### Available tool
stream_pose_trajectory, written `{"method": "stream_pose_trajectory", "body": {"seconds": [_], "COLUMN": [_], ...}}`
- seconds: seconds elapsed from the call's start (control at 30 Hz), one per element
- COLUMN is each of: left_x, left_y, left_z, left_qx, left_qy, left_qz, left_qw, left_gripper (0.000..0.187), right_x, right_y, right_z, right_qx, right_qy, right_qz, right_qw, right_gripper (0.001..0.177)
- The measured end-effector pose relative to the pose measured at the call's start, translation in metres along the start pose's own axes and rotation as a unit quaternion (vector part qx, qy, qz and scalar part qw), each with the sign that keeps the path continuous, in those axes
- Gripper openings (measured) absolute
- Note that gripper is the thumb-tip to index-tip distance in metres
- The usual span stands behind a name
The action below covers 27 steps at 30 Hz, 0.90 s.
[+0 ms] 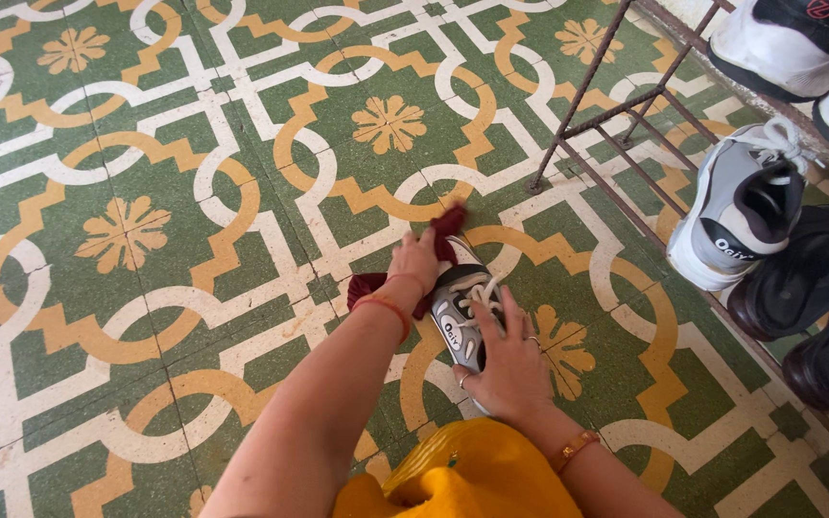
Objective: The person sits on the floor and wipes several pairs of shoes with a red cloth. They handle each shoe individually, wiping the uppers and sides, then place them back on a metal shoe rack.
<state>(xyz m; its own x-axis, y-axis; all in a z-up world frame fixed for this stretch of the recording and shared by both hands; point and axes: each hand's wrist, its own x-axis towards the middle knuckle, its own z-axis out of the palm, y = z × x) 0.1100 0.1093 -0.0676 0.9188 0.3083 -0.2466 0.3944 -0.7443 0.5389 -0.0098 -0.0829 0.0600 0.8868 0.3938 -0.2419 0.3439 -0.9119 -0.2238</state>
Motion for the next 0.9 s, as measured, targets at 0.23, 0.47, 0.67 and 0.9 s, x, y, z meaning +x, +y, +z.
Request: {"method": "stream_pose_trajectory", "body": {"seconds": [0.23, 0.47, 0.67, 0.9], "left_x": [-0.135, -0.173, -0.142, -0.219], "left_y": [0.000, 0.034, 0.060, 0.067], "left_z": [0.035, 0.007, -0.021, -0.006], "left_qx": [-0.225, -0.176, -0.123, -0.176], "left_qy": [0.010, -0.047, 0.160, 0.175], "left_qz": [-0.048, -0.055, 0.188, 0.279], "left_qw": [0.973, 0.982, 0.961, 0.928], "left_gripper": [0.075, 0.067, 0.056, 0.048], "right_x": [0.010, 0.017, 0.018, 0.019], "right_y": [0.029, 0.068, 0.066, 0.098], "right_z": [0.011, 0.021, 0.022, 0.027], "right_qx": [0.102, 0.251, 0.647, 0.693], "right_qy": [0.021, 0.155, 0.045, 0.108], "right_qz": [0.020, -0.059, 0.164, 0.129], "right_qw": [0.994, 0.954, 0.743, 0.701], "right_gripper": [0.085, 0.071, 0.075, 0.063]}}
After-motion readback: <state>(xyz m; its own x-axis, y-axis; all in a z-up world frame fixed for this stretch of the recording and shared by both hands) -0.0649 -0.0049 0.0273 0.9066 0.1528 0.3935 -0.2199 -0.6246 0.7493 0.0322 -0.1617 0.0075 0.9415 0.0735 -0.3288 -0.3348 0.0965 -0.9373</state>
